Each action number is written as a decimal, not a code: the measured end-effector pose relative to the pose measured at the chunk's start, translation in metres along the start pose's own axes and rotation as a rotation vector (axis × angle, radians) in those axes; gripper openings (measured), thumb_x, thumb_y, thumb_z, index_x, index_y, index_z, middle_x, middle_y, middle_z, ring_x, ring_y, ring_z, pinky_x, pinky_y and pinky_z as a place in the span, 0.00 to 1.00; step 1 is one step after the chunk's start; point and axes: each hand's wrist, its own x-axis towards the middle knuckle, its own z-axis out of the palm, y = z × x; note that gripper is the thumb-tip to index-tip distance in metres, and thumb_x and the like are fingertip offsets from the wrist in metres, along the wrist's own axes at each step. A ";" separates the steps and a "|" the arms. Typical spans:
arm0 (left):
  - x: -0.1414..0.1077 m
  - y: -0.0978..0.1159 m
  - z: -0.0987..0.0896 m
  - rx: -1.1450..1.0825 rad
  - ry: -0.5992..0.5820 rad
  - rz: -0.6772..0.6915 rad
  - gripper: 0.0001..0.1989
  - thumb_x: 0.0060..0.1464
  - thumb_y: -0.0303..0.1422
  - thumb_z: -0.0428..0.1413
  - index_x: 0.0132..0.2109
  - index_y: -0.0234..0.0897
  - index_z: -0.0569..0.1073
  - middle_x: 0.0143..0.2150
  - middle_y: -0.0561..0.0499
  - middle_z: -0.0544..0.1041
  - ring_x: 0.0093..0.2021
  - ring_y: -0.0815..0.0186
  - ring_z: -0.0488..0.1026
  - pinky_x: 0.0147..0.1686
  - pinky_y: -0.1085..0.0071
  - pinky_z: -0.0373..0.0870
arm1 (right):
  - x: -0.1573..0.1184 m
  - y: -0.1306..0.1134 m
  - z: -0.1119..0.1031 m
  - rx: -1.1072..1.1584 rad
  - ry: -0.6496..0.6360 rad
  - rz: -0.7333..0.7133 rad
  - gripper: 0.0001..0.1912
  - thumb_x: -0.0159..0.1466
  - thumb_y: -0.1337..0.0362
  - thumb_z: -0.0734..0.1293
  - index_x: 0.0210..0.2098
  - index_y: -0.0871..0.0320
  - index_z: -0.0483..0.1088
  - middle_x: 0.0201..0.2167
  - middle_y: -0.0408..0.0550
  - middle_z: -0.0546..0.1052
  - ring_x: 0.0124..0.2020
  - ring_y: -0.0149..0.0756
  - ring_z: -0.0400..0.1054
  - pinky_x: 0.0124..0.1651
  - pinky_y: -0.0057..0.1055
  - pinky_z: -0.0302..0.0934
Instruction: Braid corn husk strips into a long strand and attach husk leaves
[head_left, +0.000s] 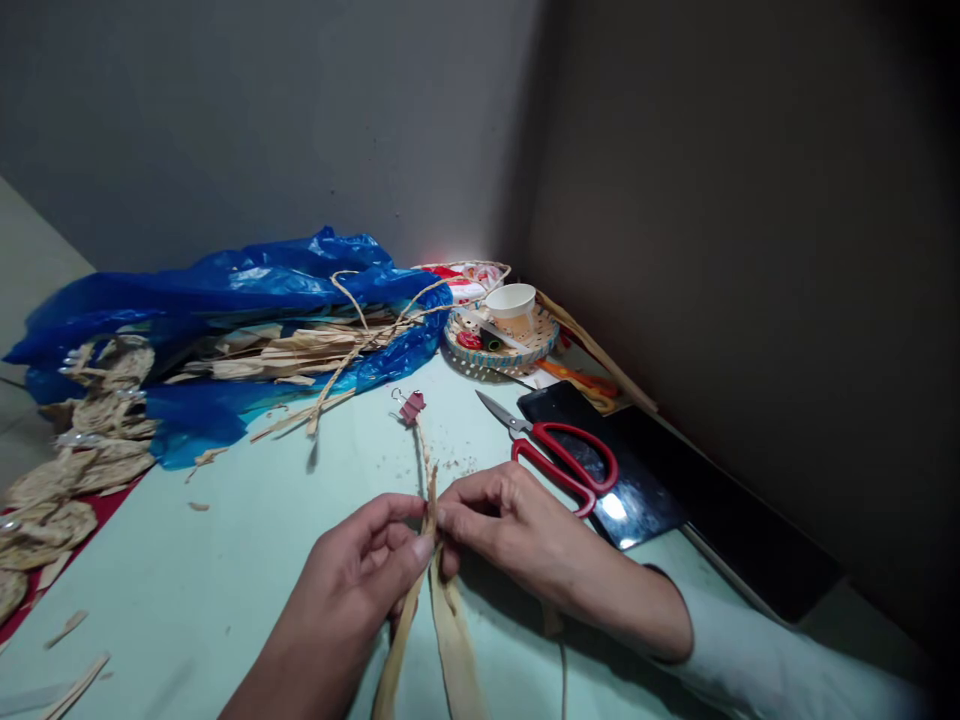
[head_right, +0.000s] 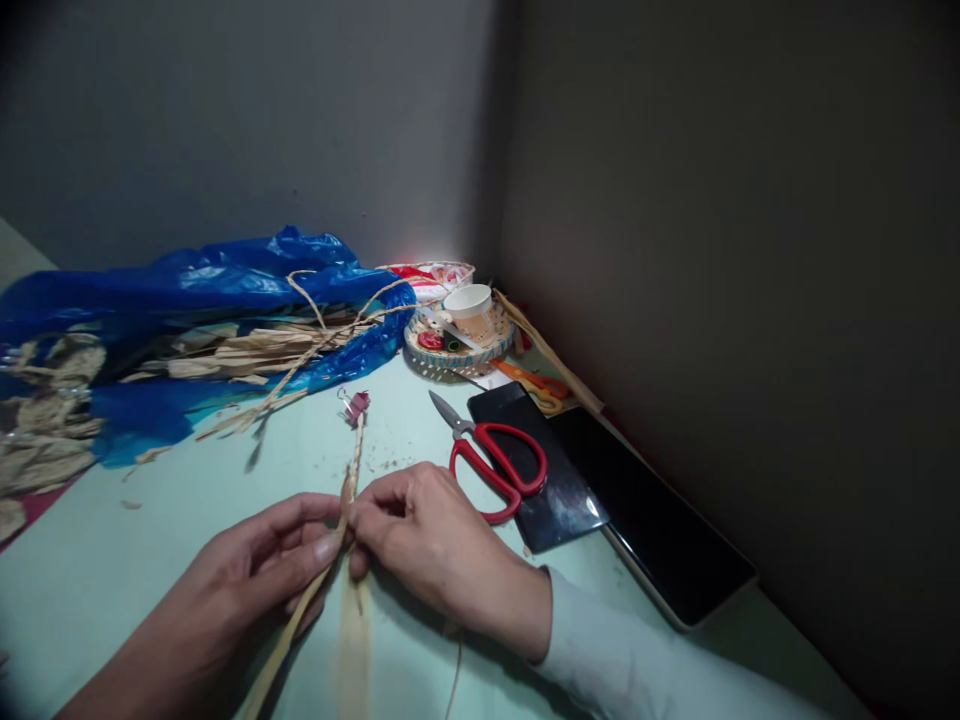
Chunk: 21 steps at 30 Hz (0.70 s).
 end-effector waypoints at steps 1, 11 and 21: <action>0.001 0.000 0.001 0.021 -0.008 0.001 0.16 0.46 0.42 0.63 0.37 0.35 0.72 0.22 0.58 0.69 0.21 0.72 0.62 0.22 0.77 0.56 | 0.000 0.000 0.000 -0.013 0.003 -0.005 0.19 0.67 0.60 0.60 0.25 0.62 0.74 0.23 0.46 0.77 0.25 0.29 0.64 0.32 0.25 0.55; 0.006 0.002 -0.006 0.379 0.081 0.153 0.12 0.50 0.39 0.58 0.25 0.38 0.69 0.22 0.56 0.66 0.26 0.68 0.60 0.25 0.75 0.58 | -0.002 -0.004 0.001 -0.124 0.012 -0.040 0.18 0.66 0.64 0.60 0.21 0.60 0.70 0.19 0.41 0.72 0.24 0.28 0.64 0.31 0.25 0.54; -0.005 0.005 0.006 0.490 0.200 0.151 0.11 0.47 0.35 0.60 0.23 0.39 0.67 0.19 0.56 0.69 0.21 0.69 0.61 0.21 0.76 0.57 | -0.002 -0.007 0.013 0.003 0.054 0.009 0.18 0.64 0.66 0.58 0.20 0.61 0.68 0.18 0.42 0.70 0.20 0.27 0.59 0.26 0.25 0.51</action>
